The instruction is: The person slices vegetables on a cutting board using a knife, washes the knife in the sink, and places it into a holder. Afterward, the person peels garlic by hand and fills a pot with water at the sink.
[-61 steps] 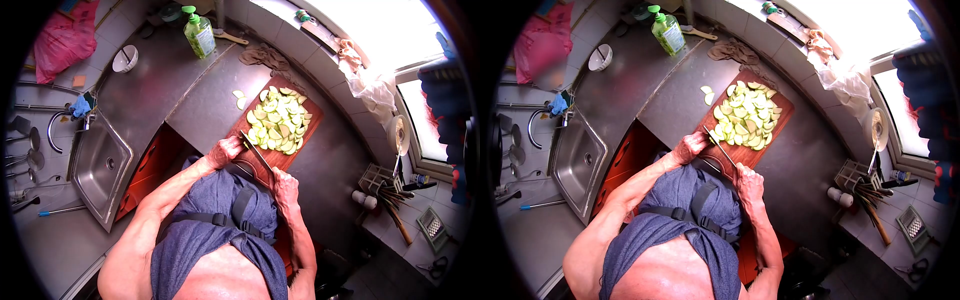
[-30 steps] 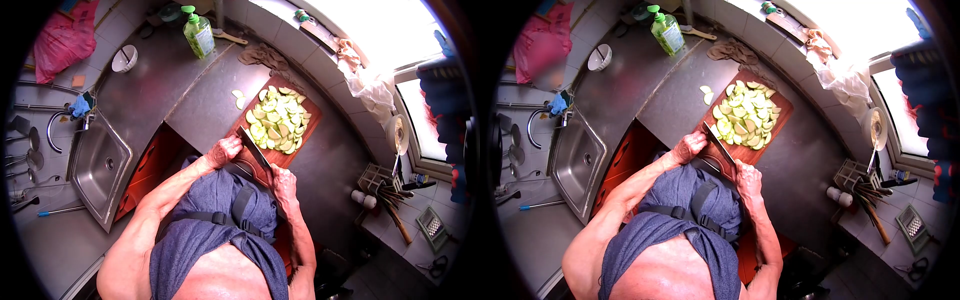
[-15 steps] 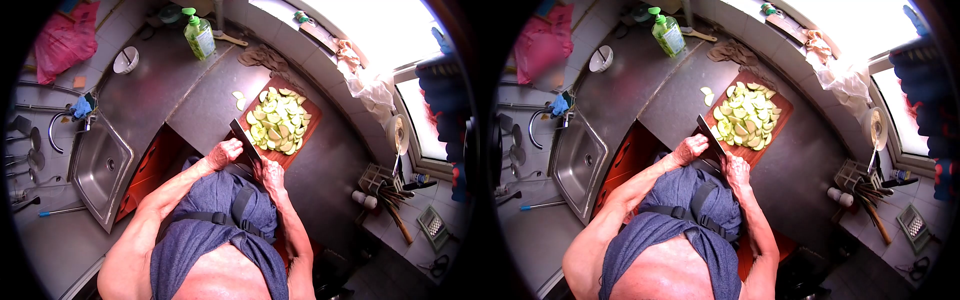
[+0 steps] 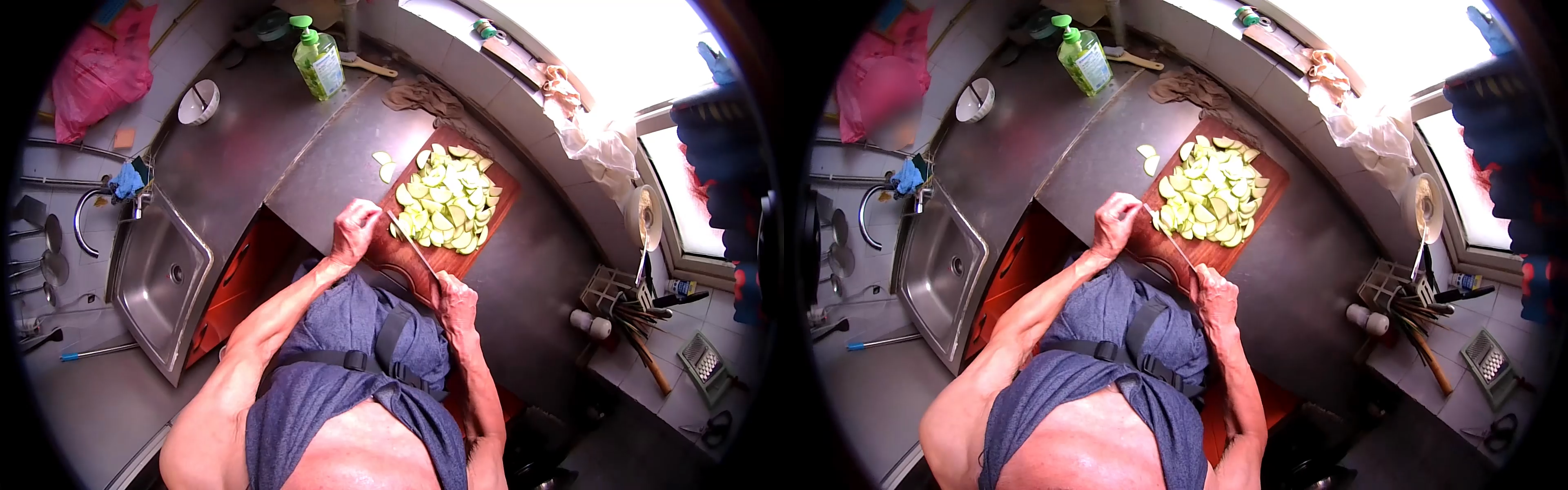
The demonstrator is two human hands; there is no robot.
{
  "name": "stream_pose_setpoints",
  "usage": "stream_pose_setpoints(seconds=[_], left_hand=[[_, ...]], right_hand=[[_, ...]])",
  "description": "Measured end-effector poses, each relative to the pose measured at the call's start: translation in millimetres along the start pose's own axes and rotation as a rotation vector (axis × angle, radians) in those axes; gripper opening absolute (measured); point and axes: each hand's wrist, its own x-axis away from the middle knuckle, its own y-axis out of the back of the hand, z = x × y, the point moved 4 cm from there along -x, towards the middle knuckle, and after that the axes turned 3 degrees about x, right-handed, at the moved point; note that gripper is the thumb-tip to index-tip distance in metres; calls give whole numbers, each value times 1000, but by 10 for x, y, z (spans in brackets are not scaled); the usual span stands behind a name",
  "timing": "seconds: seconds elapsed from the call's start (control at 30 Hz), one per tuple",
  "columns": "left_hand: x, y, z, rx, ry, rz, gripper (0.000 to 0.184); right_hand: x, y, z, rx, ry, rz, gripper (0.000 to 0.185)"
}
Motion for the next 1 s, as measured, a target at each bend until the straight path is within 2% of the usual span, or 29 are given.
stream_pose_setpoints(seconds=[0.07, 0.2, 0.27, 0.3, 0.33, 0.37, 0.4, 0.47, 0.53, 0.57, 0.73, 0.83, 1.0], left_hand=[[-66, 94, 80, 75, 186, -88, 8], [-173, 192, 127, 35, 167, -102, 9], [-224, 181, 75, 31, 176, -46, 13], [-303, 148, -81, 13, 50, -7, 16], [-376, 102, -261, -2, -77, 34, 19], [-422, 25, -395, 44, -8, 150, 36], [-457, -66, -508, -57, -81, 296, 61], [-512, -292, -783, -39, -230, 452, 85], [-475, -531, -875, -74, -343, 597, 93], [-472, -616, -870, -71, -349, 598, 93], [-437, -1094, -865, -132, -456, 703, 91], [-479, -1184, -899, -152, -462, 632, 83], [-500, -1319, -728, -211, -518, 568, 79]], right_hand=[[15, -45, -26, 76, 34, 40, 10], [-2, -46, -62, 264, 64, 74, 5], [6, 67, -70, 344, 85, -22, 4], [51, 59, -147, 369, 63, -53, 18], [59, 113, -168, 373, 55, -55, 18], [73, 193, -169, 404, 72, -100, 19], [82, 283, -155, 434, 91, -145, 20], [87, 430, -145, 471, 104, -163, 25], [117, 537, -180, 529, 121, -179, 31], [139, 573, -213, 540, 120, -174, 35], [242, 768, -344, 607, 122, -206, 33], [274, 845, -402, 643, 116, -227, 32], [413, 912, -468, 658, 101, -192, 32]])
